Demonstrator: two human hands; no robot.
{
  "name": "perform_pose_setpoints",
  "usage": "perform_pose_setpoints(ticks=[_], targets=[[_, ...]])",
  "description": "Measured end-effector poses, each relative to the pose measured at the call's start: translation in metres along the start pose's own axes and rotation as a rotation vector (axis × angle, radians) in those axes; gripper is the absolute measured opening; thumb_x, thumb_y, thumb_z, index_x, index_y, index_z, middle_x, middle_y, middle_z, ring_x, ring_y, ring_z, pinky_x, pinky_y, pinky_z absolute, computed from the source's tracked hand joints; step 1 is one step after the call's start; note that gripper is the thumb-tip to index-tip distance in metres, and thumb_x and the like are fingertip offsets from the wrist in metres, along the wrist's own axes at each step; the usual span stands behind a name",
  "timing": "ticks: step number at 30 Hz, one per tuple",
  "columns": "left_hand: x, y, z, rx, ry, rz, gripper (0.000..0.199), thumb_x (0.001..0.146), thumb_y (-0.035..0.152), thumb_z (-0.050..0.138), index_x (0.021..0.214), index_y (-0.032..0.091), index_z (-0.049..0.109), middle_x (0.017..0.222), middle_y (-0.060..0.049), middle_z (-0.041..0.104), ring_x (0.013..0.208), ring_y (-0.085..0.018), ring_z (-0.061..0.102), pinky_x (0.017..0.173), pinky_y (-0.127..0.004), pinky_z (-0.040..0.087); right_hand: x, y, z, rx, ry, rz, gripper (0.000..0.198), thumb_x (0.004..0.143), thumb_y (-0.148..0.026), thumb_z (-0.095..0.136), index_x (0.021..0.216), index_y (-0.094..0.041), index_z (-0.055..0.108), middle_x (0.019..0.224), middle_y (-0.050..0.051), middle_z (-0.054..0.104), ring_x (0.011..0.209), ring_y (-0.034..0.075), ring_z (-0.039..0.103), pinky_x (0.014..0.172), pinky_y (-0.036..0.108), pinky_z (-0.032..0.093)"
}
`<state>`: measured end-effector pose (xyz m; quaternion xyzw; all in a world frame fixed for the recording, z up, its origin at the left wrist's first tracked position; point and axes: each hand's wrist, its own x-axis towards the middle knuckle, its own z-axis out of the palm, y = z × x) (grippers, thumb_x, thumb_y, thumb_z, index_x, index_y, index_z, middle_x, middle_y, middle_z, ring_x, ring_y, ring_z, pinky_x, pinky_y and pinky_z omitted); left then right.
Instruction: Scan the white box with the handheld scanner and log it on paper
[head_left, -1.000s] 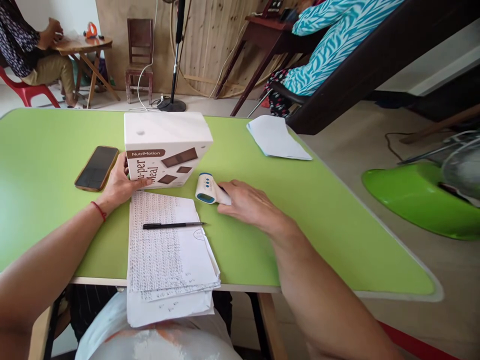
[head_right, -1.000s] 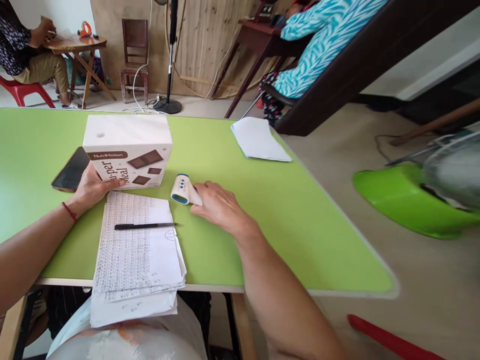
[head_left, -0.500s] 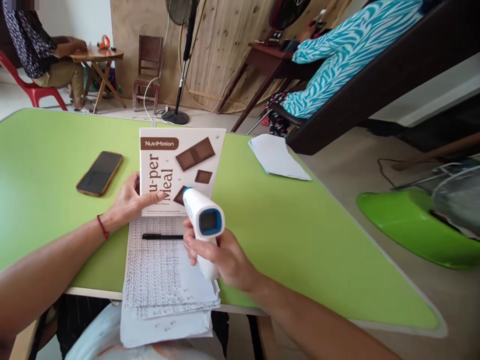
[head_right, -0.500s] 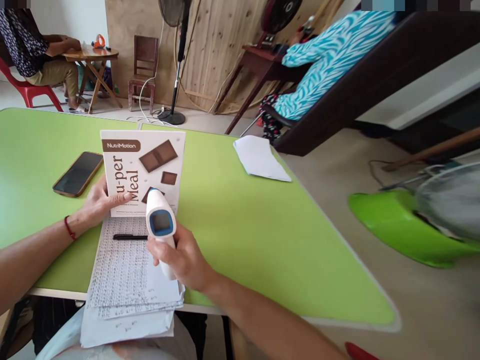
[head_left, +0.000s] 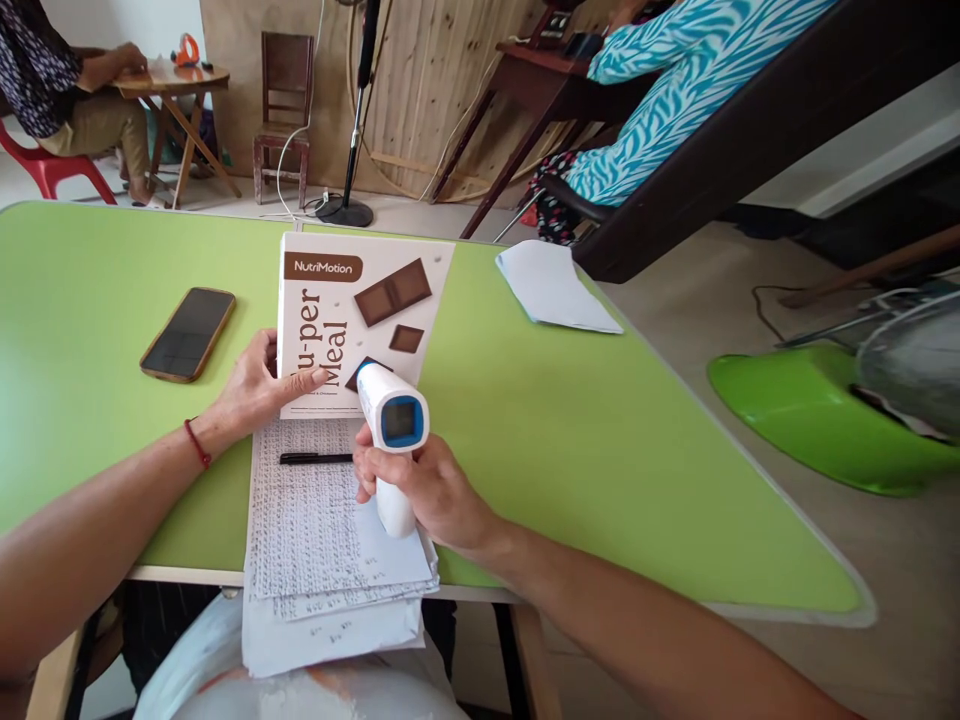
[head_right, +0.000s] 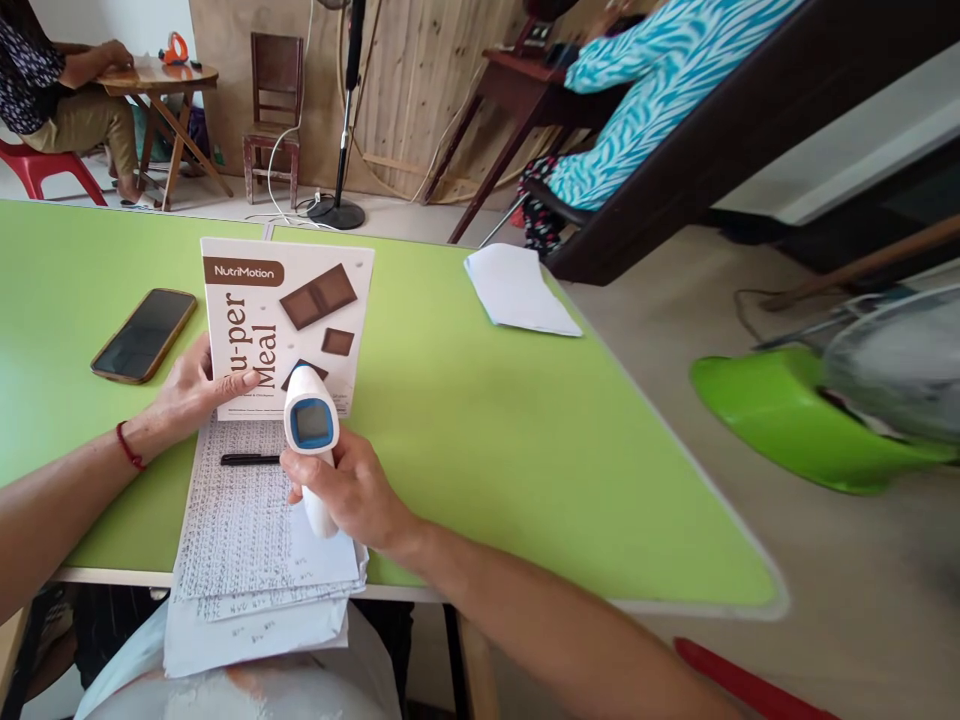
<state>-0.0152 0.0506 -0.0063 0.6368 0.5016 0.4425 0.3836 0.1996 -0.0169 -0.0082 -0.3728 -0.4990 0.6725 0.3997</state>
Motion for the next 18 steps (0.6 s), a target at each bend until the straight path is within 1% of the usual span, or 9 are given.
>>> perform_pose_setpoints(ticks=[4,8,10,13,15,18], targets=[[-0.0002,0.0019,0.0002,-0.009,-0.014,-0.002,0.068,0.070,0.064,0.082,0.112,0.017,0.058,0.109,-0.013,0.068,0.100,-0.031,0.065,0.080,-0.049,0.054,0.0002,-0.0044,0.0001,0.007,-0.002,0.018,0.025,0.075,-0.040,0.072,0.085,-0.021,0.059,0.061,-0.006,0.054,0.057,0.010,0.052,0.057,0.029,0.055],[-0.0007,0.0026,-0.0012,-0.034,-0.026,-0.048,0.071,0.068,0.066,0.082,0.114,0.016,0.059,0.110,-0.013,0.067,0.101,-0.033,0.065,0.082,-0.050,0.054,-0.0007,-0.0089,0.0008,-0.005,-0.031,0.015,0.024,0.075,-0.039,0.071,0.077,-0.021,0.056,0.060,-0.005,0.052,0.057,0.010,0.051,0.057,0.029,0.054],[-0.0007,0.0016,-0.0015,-0.061,-0.033,-0.042,0.067,0.069,0.062,0.083,0.112,0.017,0.059,0.109,-0.012,0.068,0.100,-0.032,0.065,0.081,-0.049,0.055,-0.0012,-0.0099,0.0011,-0.025,-0.031,0.011,0.024,0.075,-0.040,0.069,0.073,-0.021,0.054,0.060,-0.005,0.052,0.056,0.010,0.051,0.057,0.029,0.053],[-0.0006,-0.0011,-0.0012,-0.143,-0.045,0.015,0.059,0.071,0.052,0.087,0.111,0.018,0.060,0.106,-0.011,0.069,0.098,-0.030,0.066,0.079,-0.046,0.057,-0.0017,-0.0094,0.0009,-0.073,-0.032,0.006,0.022,0.077,-0.038,0.066,0.071,-0.022,0.052,0.058,-0.005,0.051,0.055,0.011,0.050,0.056,0.030,0.052],[-0.0006,-0.0030,-0.0011,-0.198,-0.054,0.047,0.056,0.071,0.047,0.088,0.111,0.019,0.061,0.105,-0.010,0.070,0.096,-0.029,0.067,0.077,-0.044,0.058,-0.0016,-0.0082,0.0005,-0.085,-0.037,-0.001,0.020,0.077,-0.037,0.065,0.073,-0.022,0.051,0.058,-0.005,0.052,0.055,0.011,0.052,0.056,0.029,0.051],[-0.0007,-0.0051,-0.0017,-0.227,-0.058,0.053,0.054,0.073,0.045,0.087,0.112,0.019,0.060,0.106,-0.009,0.070,0.094,-0.028,0.068,0.076,-0.042,0.058,-0.0011,-0.0059,-0.0006,-0.072,-0.037,0.005,0.020,0.077,-0.037,0.066,0.080,-0.022,0.052,0.060,-0.006,0.054,0.053,0.010,0.054,0.054,0.028,0.049]])
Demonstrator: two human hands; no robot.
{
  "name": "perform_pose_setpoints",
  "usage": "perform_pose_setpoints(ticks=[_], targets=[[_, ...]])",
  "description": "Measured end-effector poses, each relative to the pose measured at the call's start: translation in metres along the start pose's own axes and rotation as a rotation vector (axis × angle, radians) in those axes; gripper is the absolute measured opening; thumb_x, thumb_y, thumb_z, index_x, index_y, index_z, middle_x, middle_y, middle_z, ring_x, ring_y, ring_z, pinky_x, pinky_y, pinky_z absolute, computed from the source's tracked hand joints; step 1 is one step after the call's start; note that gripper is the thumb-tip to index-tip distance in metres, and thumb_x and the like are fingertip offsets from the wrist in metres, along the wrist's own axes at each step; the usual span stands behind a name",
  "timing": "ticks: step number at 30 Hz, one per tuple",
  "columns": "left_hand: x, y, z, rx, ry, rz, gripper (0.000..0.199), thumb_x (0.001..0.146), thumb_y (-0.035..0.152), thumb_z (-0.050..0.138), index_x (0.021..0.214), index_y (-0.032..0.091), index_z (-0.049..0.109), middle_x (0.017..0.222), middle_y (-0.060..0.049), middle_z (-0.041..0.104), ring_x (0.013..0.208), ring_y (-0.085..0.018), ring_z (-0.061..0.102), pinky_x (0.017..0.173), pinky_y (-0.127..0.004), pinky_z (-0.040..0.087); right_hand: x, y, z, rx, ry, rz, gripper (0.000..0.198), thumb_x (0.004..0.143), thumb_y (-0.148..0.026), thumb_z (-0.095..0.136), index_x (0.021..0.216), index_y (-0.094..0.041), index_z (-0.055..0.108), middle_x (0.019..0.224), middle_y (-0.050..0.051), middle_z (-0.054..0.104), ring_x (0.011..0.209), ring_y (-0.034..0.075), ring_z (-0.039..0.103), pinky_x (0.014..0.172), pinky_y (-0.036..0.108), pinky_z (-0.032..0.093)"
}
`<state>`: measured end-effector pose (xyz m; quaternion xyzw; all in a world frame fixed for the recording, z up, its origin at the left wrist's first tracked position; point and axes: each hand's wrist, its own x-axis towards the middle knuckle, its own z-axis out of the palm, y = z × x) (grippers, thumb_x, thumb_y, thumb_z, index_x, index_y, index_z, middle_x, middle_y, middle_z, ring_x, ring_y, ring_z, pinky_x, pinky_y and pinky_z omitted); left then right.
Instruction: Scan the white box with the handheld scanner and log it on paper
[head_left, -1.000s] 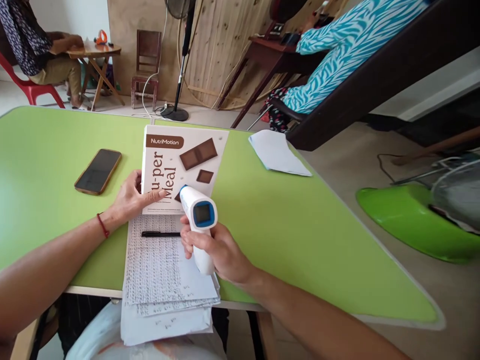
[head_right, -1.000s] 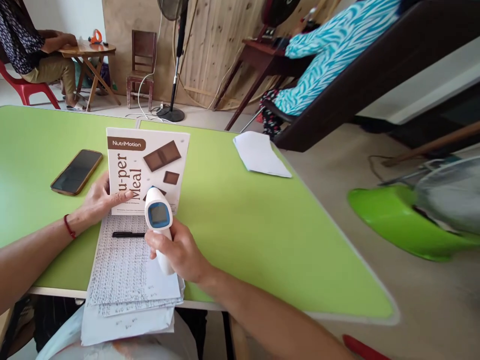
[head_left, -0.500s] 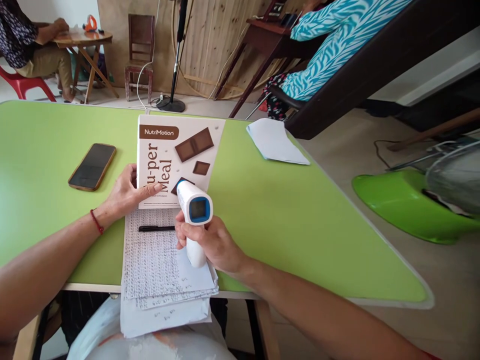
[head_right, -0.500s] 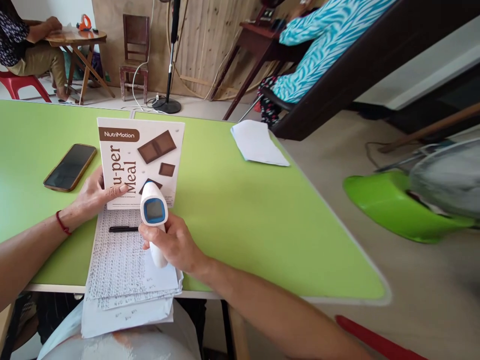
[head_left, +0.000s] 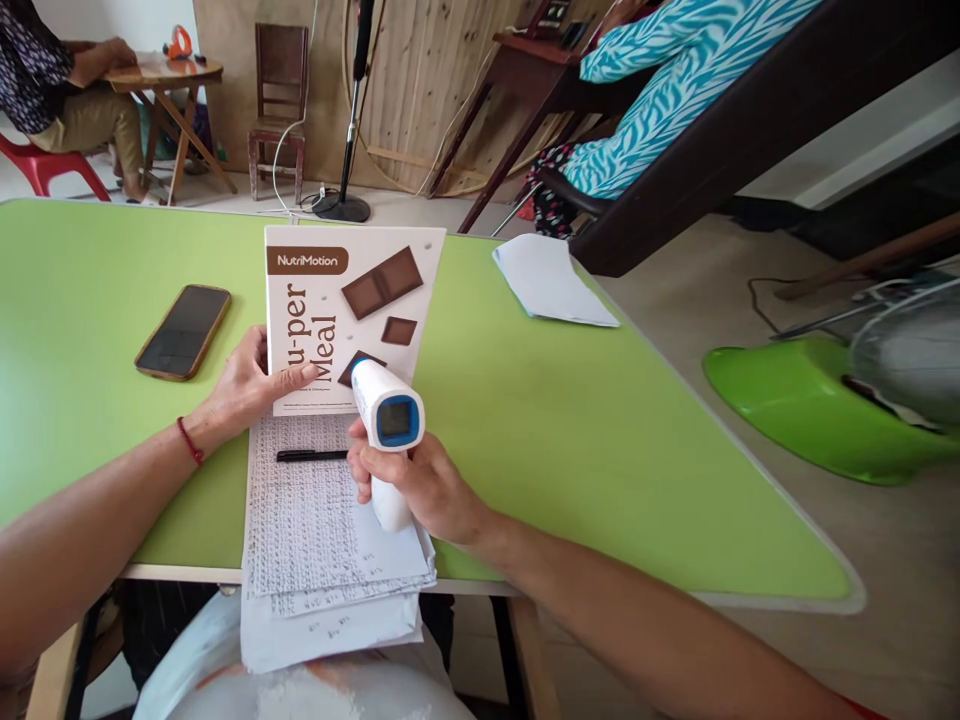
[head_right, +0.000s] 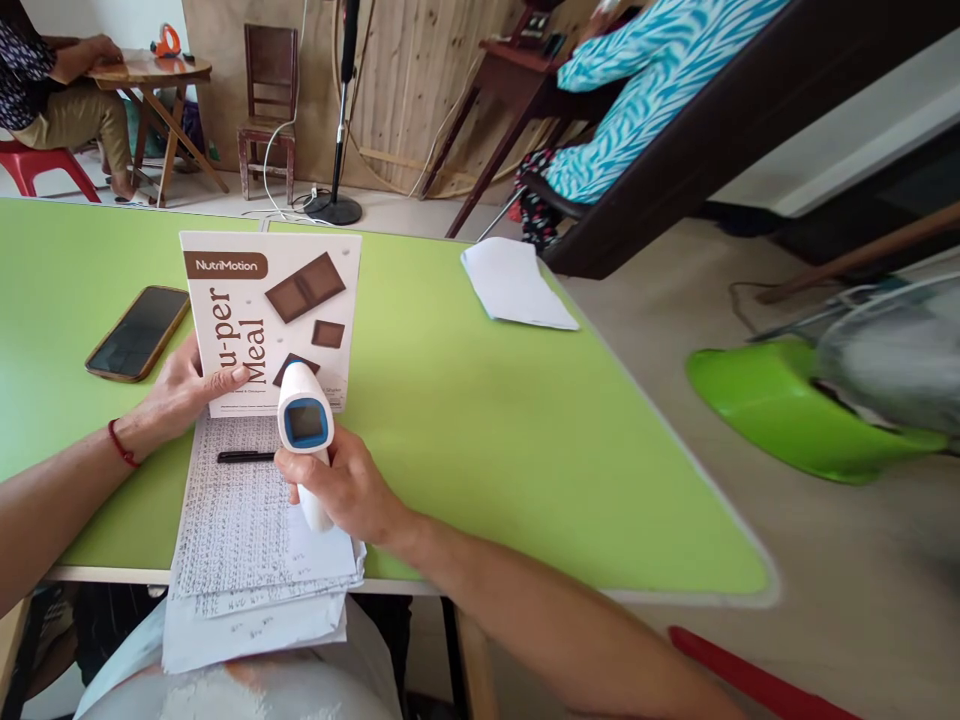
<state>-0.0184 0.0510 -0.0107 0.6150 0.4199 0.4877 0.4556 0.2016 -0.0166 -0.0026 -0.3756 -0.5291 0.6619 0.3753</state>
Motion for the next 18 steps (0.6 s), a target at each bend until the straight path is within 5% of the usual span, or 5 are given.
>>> perform_pose_setpoints(ticks=[10,15,18], targets=[[0.002,0.002,-0.002,0.097,0.004,0.078,0.062,0.075,0.053,0.083,0.117,0.019,0.054,0.114,-0.012,0.067,0.098,-0.029,0.067,0.079,-0.046,0.059,0.000,0.000,-0.003,-0.044,-0.008,-0.080,0.022,0.077,-0.037,0.069,0.084,-0.023,0.053,0.063,-0.006,0.054,0.052,0.011,0.054,0.053,0.030,0.052],[0.010,-0.006,-0.009,0.158,0.058,0.181,0.073,0.071,0.050,0.087,0.124,0.020,0.047,0.120,-0.012,0.063,0.108,-0.032,0.064,0.087,-0.048,0.058,0.009,-0.012,-0.038,-0.447,0.192,-0.309,0.027,0.069,-0.035,0.077,0.089,-0.023,0.062,0.081,0.002,0.067,0.069,0.018,0.061,0.060,0.034,0.052],[0.016,-0.011,-0.017,0.190,0.069,0.210,0.071,0.072,0.047,0.087,0.124,0.022,0.045,0.122,-0.012,0.060,0.114,-0.031,0.062,0.091,-0.046,0.057,0.019,-0.020,-0.071,-0.773,0.302,-0.255,0.043,0.063,-0.027,0.077,0.105,-0.021,0.069,0.101,0.007,0.072,0.089,0.026,0.067,0.077,0.040,0.054]])
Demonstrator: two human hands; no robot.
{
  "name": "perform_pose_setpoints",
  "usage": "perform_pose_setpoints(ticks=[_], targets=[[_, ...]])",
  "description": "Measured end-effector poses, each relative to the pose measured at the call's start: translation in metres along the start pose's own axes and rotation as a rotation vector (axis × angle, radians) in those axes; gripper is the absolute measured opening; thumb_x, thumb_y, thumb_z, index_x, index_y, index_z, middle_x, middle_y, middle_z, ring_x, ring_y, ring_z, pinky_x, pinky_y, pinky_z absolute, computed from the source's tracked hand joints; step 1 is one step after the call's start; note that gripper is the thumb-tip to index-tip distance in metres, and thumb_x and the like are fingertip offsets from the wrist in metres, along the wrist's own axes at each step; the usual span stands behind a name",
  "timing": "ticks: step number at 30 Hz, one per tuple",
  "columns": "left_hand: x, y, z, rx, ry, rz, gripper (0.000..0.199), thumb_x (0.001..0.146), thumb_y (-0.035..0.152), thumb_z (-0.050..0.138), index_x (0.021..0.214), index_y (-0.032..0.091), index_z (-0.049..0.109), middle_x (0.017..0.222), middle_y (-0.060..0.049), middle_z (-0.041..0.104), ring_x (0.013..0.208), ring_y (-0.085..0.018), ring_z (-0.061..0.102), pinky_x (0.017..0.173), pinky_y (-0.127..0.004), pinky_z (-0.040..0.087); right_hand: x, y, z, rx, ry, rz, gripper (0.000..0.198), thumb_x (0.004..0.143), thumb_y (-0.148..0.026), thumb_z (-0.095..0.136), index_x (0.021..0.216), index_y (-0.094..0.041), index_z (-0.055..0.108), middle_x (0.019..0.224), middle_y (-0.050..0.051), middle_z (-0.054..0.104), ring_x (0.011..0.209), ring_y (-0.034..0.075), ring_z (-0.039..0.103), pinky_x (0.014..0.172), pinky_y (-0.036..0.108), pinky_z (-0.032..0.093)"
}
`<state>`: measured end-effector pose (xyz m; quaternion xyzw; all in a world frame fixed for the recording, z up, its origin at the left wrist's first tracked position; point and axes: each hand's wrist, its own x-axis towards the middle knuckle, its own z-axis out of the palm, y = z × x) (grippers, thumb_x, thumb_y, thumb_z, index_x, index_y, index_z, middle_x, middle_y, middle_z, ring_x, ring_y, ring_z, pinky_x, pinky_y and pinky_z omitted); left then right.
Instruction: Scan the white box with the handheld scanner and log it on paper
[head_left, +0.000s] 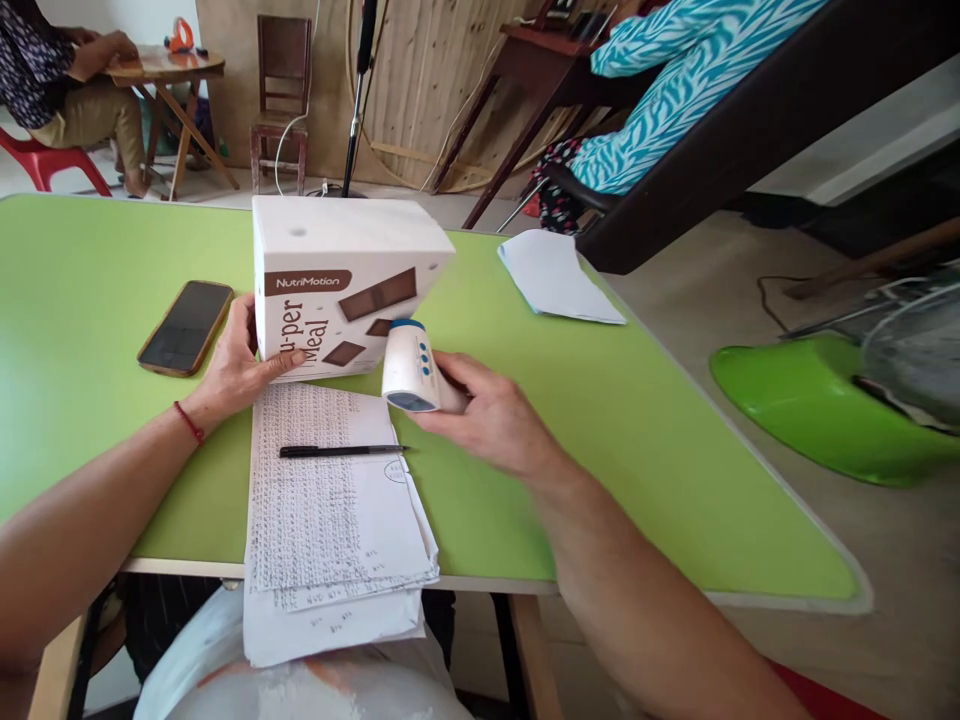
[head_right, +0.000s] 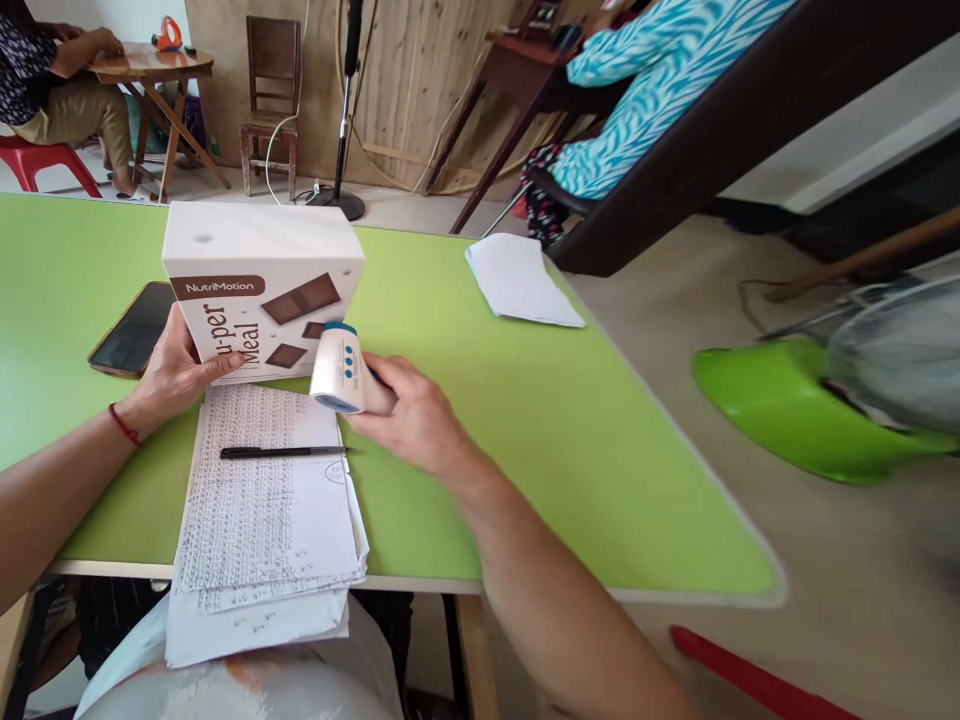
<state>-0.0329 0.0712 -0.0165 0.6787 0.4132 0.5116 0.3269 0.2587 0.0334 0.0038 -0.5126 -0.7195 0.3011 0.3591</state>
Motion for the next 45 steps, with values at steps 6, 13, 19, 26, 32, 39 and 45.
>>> perform_pose_setpoints(ticks=[6,13,19,26,32,39,45], targets=[[0.006,-0.006,-0.007,0.025,-0.012,-0.012,0.068,0.074,0.048,0.085,0.124,0.021,0.047,0.125,-0.011,0.060,0.119,-0.032,0.059,0.098,-0.048,0.053,0.019,0.029,-0.023,-0.420,-0.097,0.139,0.048,0.066,-0.023,0.071,0.114,-0.019,0.071,0.103,0.009,0.075,0.087,0.027,0.069,0.073,0.035,0.050],[0.004,-0.005,-0.003,0.118,-0.004,0.057,0.066,0.078,0.056,0.079,0.123,0.021,0.046,0.126,-0.011,0.057,0.119,-0.032,0.057,0.099,-0.049,0.050,0.023,0.048,-0.026,-0.601,-0.181,0.065,0.028,0.076,-0.032,0.067,0.099,-0.017,0.071,0.081,0.008,0.068,0.071,0.022,0.062,0.062,0.031,0.045],[-0.008,0.017,-0.004,0.351,0.281,0.277,0.053,0.086,0.058,0.069,0.112,0.022,0.039,0.114,-0.008,0.046,0.106,-0.025,0.050,0.087,-0.045,0.045,0.003,0.022,-0.019,-0.512,-0.008,-0.194,0.031,0.075,-0.028,0.068,0.104,-0.019,0.072,0.100,0.014,0.066,0.091,0.031,0.064,0.082,0.047,0.051],[-0.024,0.045,0.006,0.358,0.082,0.436,0.014,0.086,0.017,0.059,0.090,0.023,0.047,0.067,0.004,0.043,0.051,-0.010,0.036,0.048,-0.027,0.032,-0.017,-0.010,0.009,-0.295,-0.440,-0.332,0.012,0.083,-0.026,0.063,0.077,-0.024,0.073,0.069,0.004,0.064,0.063,0.018,0.056,0.063,0.034,0.044],[-0.030,0.048,0.014,0.454,-0.177,0.412,0.003,0.090,0.018,0.054,0.092,0.020,0.054,0.065,0.003,0.049,0.052,-0.011,0.043,0.051,-0.026,0.037,-0.012,-0.003,0.007,-0.127,-0.035,-0.122,0.006,0.071,-0.024,0.062,0.067,-0.024,0.059,0.054,-0.003,0.053,0.049,0.012,0.045,0.048,0.028,0.035],[-0.032,0.029,0.016,0.727,-0.591,0.417,0.032,0.099,0.040,0.050,0.114,0.018,0.068,0.085,-0.008,0.062,0.071,-0.021,0.059,0.064,-0.031,0.046,-0.012,-0.005,0.038,0.382,0.060,0.069,0.008,0.068,-0.028,0.062,0.072,-0.024,0.057,0.059,-0.003,0.056,0.051,0.012,0.049,0.050,0.028,0.041],[-0.035,0.024,0.021,0.830,-0.690,0.402,0.043,0.097,0.047,0.053,0.128,0.019,0.065,0.093,-0.012,0.060,0.079,-0.026,0.056,0.075,-0.040,0.048,-0.012,-0.002,0.057,0.234,0.088,0.065,0.009,0.066,-0.029,0.062,0.065,-0.025,0.054,0.054,-0.005,0.052,0.049,0.011,0.042,0.048,0.027,0.034]])
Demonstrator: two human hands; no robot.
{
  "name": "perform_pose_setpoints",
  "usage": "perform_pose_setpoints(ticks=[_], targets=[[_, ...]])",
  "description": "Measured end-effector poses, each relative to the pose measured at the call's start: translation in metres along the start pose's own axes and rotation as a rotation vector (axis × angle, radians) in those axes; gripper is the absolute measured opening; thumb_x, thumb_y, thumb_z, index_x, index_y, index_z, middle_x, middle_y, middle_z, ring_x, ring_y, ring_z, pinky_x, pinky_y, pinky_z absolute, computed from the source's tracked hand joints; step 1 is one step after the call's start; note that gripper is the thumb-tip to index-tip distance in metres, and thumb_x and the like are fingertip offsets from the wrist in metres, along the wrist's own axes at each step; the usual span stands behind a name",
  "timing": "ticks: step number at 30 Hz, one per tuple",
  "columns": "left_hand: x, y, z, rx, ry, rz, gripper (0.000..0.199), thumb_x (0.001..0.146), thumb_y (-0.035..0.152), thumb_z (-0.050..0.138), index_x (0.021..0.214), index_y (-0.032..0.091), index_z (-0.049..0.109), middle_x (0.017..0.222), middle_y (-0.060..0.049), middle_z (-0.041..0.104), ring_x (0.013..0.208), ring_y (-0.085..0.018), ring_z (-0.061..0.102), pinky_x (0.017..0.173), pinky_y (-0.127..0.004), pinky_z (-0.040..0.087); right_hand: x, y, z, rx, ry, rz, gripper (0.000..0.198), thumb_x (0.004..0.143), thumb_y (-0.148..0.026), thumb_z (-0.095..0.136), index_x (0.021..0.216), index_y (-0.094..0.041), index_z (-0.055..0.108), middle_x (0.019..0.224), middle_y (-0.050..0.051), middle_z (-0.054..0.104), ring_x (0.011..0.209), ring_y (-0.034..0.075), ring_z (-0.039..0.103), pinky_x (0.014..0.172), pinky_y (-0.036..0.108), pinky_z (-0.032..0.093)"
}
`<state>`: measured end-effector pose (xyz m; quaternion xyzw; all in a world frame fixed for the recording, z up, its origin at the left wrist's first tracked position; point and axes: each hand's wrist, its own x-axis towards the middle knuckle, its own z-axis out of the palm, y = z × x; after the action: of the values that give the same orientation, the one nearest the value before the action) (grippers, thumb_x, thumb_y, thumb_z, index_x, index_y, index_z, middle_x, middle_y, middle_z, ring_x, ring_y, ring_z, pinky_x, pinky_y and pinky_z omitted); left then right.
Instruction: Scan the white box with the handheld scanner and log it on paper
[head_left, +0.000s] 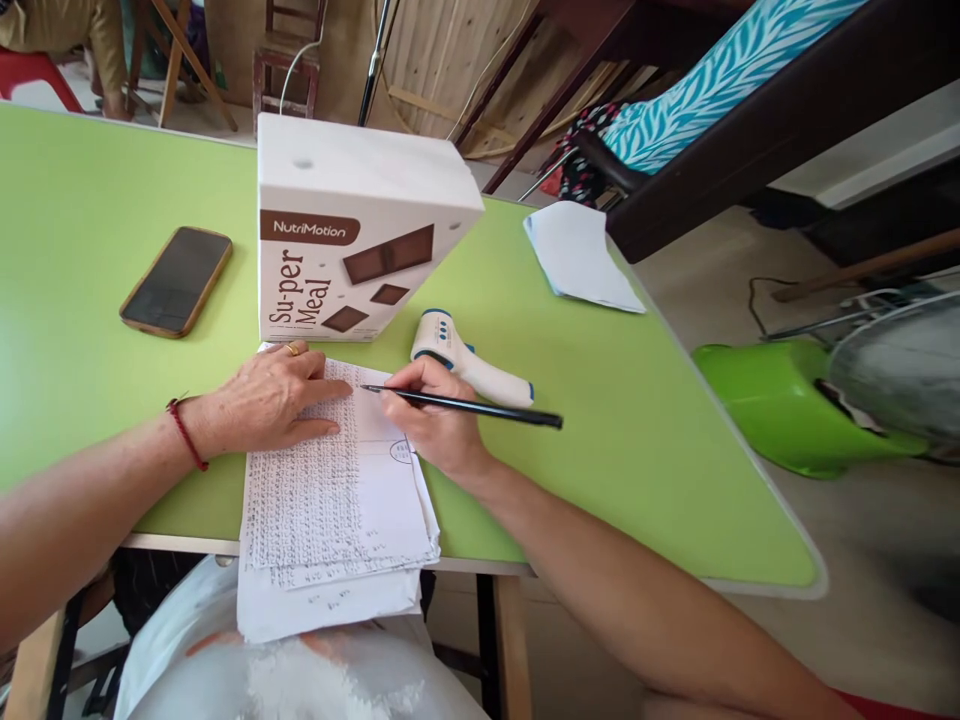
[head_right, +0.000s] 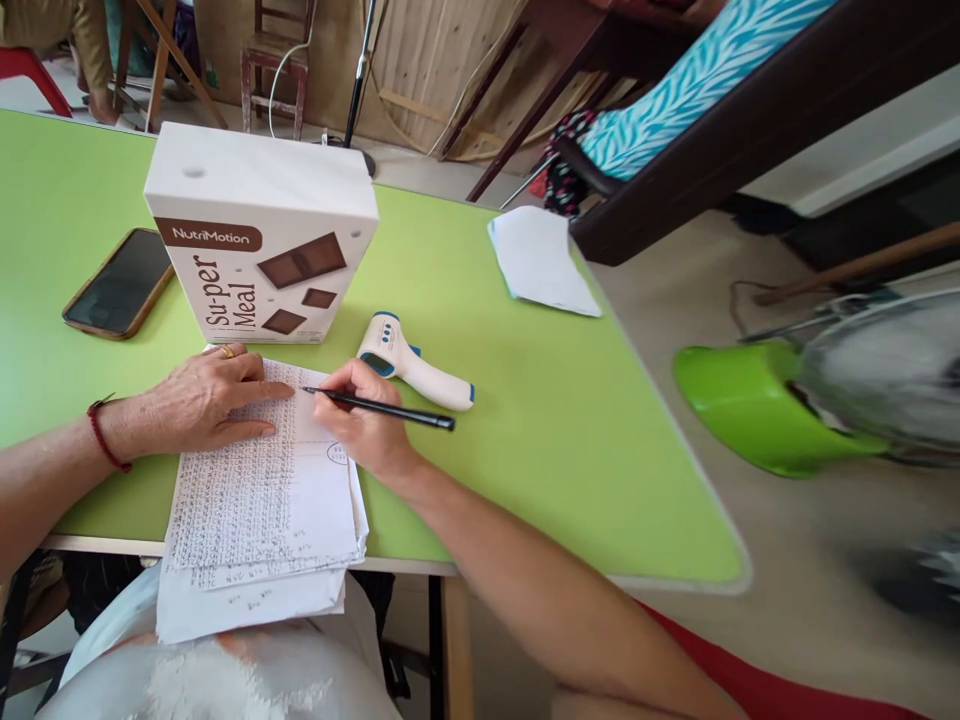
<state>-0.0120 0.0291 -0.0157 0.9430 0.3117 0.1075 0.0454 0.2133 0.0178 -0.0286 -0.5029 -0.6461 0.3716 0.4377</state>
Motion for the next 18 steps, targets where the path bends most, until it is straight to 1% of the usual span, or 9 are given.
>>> perform_pose_setpoints(ticks=[5,10,13,18], targets=[[-0.0001,-0.0010,0.0008,0.000,-0.016,-0.011,0.042,0.097,0.047,0.055,0.128,0.020,0.064,0.094,-0.011,0.059,0.080,-0.026,0.055,0.076,-0.039,0.047,0.0001,0.0027,0.0006,-0.051,-0.013,-0.082,0.011,0.071,-0.027,0.059,0.062,-0.025,0.052,0.054,-0.004,0.051,0.051,0.012,0.044,0.051,0.027,0.035],[0.0001,0.0003,0.0009,-0.006,-0.010,-0.017,0.042,0.097,0.047,0.056,0.128,0.021,0.065,0.094,-0.011,0.059,0.078,-0.025,0.055,0.075,-0.038,0.047,-0.0004,0.0051,0.0009,-0.070,-0.028,-0.093,0.012,0.073,-0.027,0.059,0.064,-0.024,0.052,0.056,-0.004,0.051,0.052,0.012,0.044,0.051,0.027,0.035],[0.0008,0.0015,-0.0003,-0.004,-0.015,-0.022,0.041,0.096,0.046,0.058,0.128,0.020,0.066,0.093,-0.011,0.059,0.077,-0.025,0.055,0.074,-0.039,0.047,0.0000,0.0059,0.0013,-0.085,-0.048,-0.108,0.011,0.073,-0.027,0.059,0.064,-0.024,0.052,0.056,-0.005,0.051,0.050,0.010,0.041,0.050,0.026,0.035],[0.0015,0.0023,-0.0024,0.000,-0.032,-0.030,0.041,0.096,0.045,0.059,0.128,0.020,0.066,0.094,-0.011,0.059,0.079,-0.025,0.056,0.075,-0.040,0.048,0.0010,0.0070,0.0014,-0.104,-0.043,-0.178,0.011,0.072,-0.023,0.057,0.064,-0.023,0.050,0.054,-0.006,0.051,0.047,0.009,0.040,0.046,0.024,0.033]])
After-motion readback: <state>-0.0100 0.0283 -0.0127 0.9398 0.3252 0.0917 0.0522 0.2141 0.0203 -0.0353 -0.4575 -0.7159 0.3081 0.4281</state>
